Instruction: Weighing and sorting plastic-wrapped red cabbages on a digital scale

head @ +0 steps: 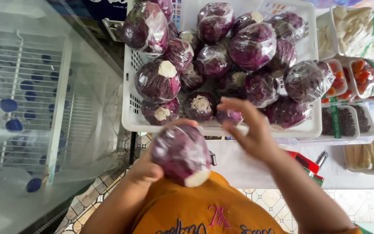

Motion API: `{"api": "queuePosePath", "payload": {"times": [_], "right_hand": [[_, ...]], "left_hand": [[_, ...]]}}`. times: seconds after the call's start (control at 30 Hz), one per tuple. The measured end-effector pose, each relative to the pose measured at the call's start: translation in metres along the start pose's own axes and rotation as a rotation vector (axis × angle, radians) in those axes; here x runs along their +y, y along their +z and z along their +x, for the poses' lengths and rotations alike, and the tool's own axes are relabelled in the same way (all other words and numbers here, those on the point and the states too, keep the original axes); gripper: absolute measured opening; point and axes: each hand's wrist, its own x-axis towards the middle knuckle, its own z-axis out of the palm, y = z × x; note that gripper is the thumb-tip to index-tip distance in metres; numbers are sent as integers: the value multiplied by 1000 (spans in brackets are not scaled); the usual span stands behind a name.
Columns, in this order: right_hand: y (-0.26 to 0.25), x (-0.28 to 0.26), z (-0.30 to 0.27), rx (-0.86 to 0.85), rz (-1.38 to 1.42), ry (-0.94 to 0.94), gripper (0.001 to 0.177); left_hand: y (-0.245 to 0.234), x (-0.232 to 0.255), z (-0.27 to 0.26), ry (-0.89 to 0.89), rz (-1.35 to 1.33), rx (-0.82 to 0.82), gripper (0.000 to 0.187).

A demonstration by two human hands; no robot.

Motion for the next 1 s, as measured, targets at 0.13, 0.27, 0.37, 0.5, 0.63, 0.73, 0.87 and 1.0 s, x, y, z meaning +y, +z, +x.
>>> {"api": "queuePosePath", "payload": {"times": [0.13, 0.27, 0.37, 0.5, 0.63, 0.73, 0.87, 1.0], "right_hand": [[-3, 31, 53, -8, -83, 106, 29], [10, 21, 95, -415, -301, 140, 50], [37, 35, 105, -653, -672, 137, 68], [77, 68, 103, -762, -874, 311, 88], [78, 66, 104, -755, -644, 402, 97], [73, 53, 107, -727, -643, 421, 95], [59, 35, 107, -610, -500, 432, 89], [40, 21, 107, -430, -264, 464, 86]], "left_hand": [[-37, 23, -2, 8, -130, -27, 116], [-73, 36, 9, -7, -427, -119, 99], [-77, 38, 14, -22, -501, -116, 94], [-102, 22, 12, -9, -461, -125, 123], [-105, 25, 8, 5, -431, -94, 122], [-105, 25, 9, 13, -391, -77, 120], [-102, 25, 6, 28, -323, -46, 117], [-96, 28, -5, 54, -247, -4, 115]]}}
